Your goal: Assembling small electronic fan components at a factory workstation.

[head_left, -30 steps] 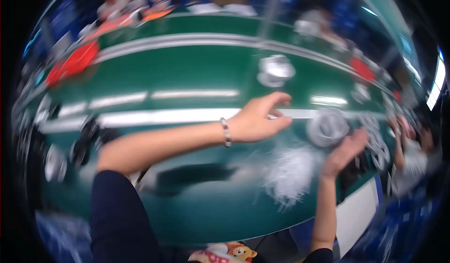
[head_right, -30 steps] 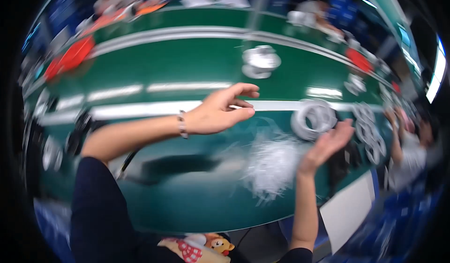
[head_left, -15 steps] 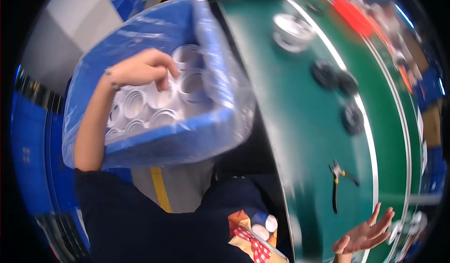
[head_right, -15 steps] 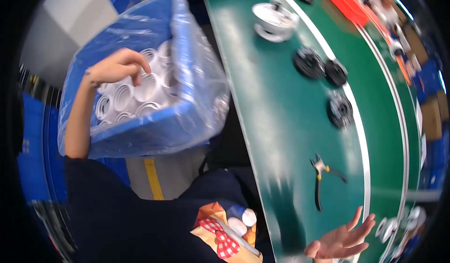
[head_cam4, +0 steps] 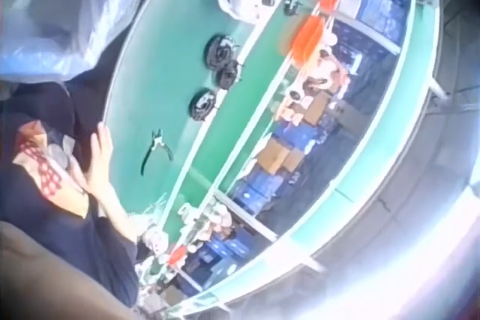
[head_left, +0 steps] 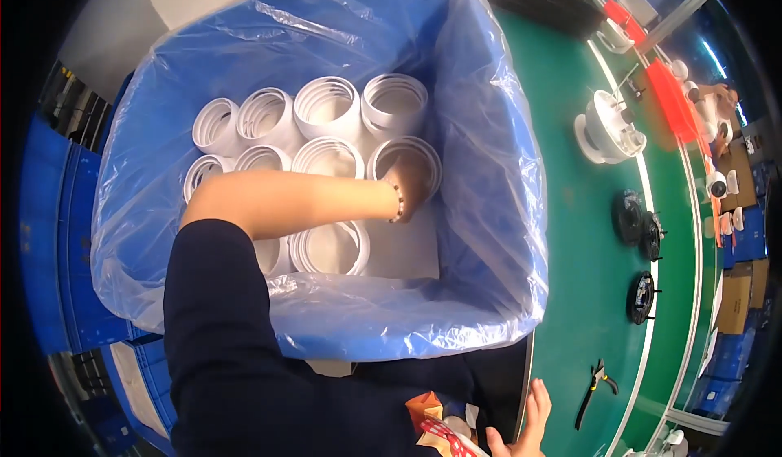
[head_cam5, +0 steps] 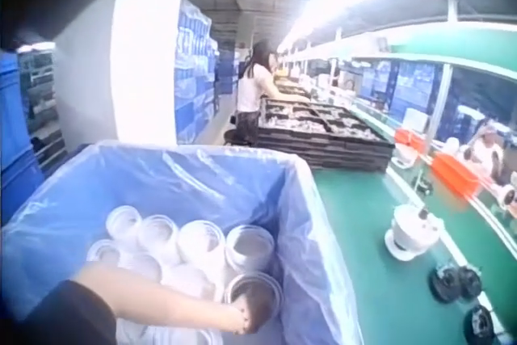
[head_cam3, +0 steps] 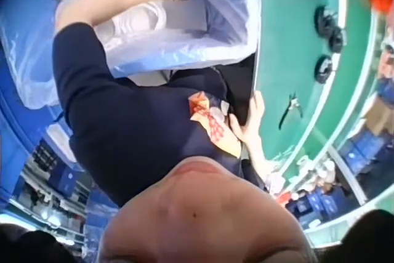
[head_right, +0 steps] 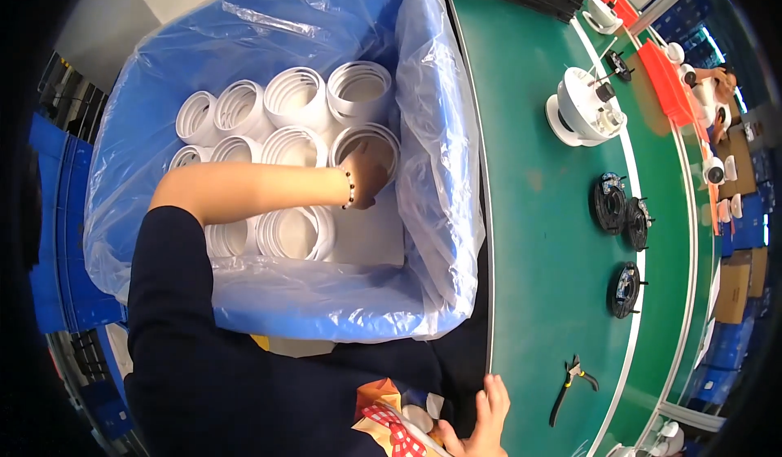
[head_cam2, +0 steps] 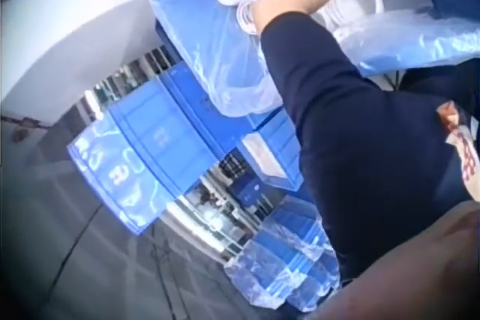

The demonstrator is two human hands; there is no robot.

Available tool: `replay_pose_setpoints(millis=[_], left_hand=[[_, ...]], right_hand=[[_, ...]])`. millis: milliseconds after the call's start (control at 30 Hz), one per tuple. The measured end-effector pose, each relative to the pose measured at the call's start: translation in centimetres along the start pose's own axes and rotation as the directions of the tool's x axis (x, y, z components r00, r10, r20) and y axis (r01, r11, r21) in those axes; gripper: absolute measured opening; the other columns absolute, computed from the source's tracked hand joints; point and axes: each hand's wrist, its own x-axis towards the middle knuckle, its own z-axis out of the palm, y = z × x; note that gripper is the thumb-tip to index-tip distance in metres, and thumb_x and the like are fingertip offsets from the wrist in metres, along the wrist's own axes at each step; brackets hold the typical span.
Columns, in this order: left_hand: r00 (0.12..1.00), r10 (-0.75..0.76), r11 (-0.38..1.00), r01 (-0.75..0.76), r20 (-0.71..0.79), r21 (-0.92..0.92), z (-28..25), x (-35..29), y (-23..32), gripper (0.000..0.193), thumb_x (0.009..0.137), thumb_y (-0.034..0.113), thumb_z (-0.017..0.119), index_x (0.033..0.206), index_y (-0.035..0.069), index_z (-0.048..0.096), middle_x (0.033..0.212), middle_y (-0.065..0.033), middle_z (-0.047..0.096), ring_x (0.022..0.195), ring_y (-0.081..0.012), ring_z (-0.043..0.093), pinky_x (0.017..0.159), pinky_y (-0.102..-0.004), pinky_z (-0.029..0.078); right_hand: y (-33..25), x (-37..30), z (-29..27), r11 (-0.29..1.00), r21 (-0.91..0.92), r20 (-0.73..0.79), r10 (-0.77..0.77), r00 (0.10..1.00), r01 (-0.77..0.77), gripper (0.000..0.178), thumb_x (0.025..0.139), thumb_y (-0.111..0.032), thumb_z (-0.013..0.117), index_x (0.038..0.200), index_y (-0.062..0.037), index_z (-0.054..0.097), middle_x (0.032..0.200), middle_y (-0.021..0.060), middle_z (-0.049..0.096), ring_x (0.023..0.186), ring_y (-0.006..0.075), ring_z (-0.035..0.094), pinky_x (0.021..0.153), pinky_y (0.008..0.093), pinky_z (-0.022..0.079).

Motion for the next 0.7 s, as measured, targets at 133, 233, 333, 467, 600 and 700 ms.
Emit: replay_pose_setpoints(millis=[133,233,333,467,600,700], left_hand=[[0.982,-0.126,0.969,0.091,-0.142,-0.228,3.8,0.0,2.6,0.050,0.066,0.019,0.064,0.110,0.001,0.046,0.096,-0.0162,0.059,0.094,-0.0266,0.057,0.075,-0.0377,0.048],[0.982,-0.088,0.987,0.063,-0.168,-0.151,2.2,-1.2,2.4,0.068,0.062,0.012,0.063,0.118,-0.003,0.028,0.093,-0.0238,0.057,0.090,-0.0279,0.059,0.071,-0.0356,0.050],[0.994,0.071,0.970,-0.048,0.086,-0.238,1.3,-0.5,0.2,0.060,0.060,0.022,0.064,0.111,-0.003,0.044,0.097,-0.0205,0.058,0.089,-0.0321,0.058,0.076,-0.0362,0.047],[0.950,0.308,0.798,-0.225,0.057,-0.559,-4.5,-5.1,-4.4,0.043,0.070,0.025,0.065,0.103,-0.001,0.055,0.092,-0.0161,0.061,0.080,-0.0239,0.060,0.070,-0.0300,0.048],[0.987,0.157,0.279,-0.083,-0.040,-0.957,-13.7,-11.9,-5.4,0.034,0.071,0.015,0.068,0.099,0.002,0.055,0.088,-0.0045,0.059,0.081,-0.0126,0.055,0.071,-0.0269,0.046],[0.831,0.394,0.680,-0.551,-0.392,-0.484,-20.3,-15.5,4.0,0.041,0.070,0.026,0.068,0.101,0.003,0.055,0.098,-0.0061,0.057,0.087,-0.0140,0.053,0.072,-0.0283,0.044]], right_hand=[[0.2,-0.9,0.2,0.991,-0.011,-0.100,0.131,0.986,-0.133,0.067,0.067,-0.011,0.065,0.126,0.0005,0.033,0.130,0.0278,0.028,0.117,0.0433,0.032,0.096,0.0460,0.030],[0.1,-0.6,0.2,0.989,0.007,-0.109,0.145,0.983,-0.145,0.064,0.067,-0.009,0.065,0.124,0.0001,0.036,0.130,0.0277,0.027,0.117,0.0428,0.033,0.095,0.0450,0.033],[-0.3,0.1,-0.5,0.992,0.047,-0.109,0.124,0.986,-0.119,0.062,0.067,-0.005,0.064,0.123,-0.0006,0.038,0.129,0.0276,0.027,0.116,0.0422,0.034,0.093,0.0439,0.035],[1.2,-2.0,-0.5,0.999,0.000,-0.198,0.049,0.979,-0.050,0.056,0.062,-0.020,0.067,0.112,-0.0043,0.049,0.125,0.0296,0.033,0.114,0.0443,0.035,0.093,0.0511,0.030],[1.3,-5.0,-1.8,0.995,-0.032,-0.269,0.083,0.960,-0.095,0.045,0.061,-0.018,0.066,0.102,-0.0016,0.054,0.126,0.0301,0.032,0.115,0.0433,0.035,0.091,0.0493,0.034],[1.6,-5.4,-2.9,0.997,0.035,-0.293,0.074,0.953,-0.066,0.047,0.063,-0.016,0.066,0.107,-0.0041,0.055,0.127,0.0275,0.033,0.116,0.0405,0.035,0.092,0.0460,0.033]])
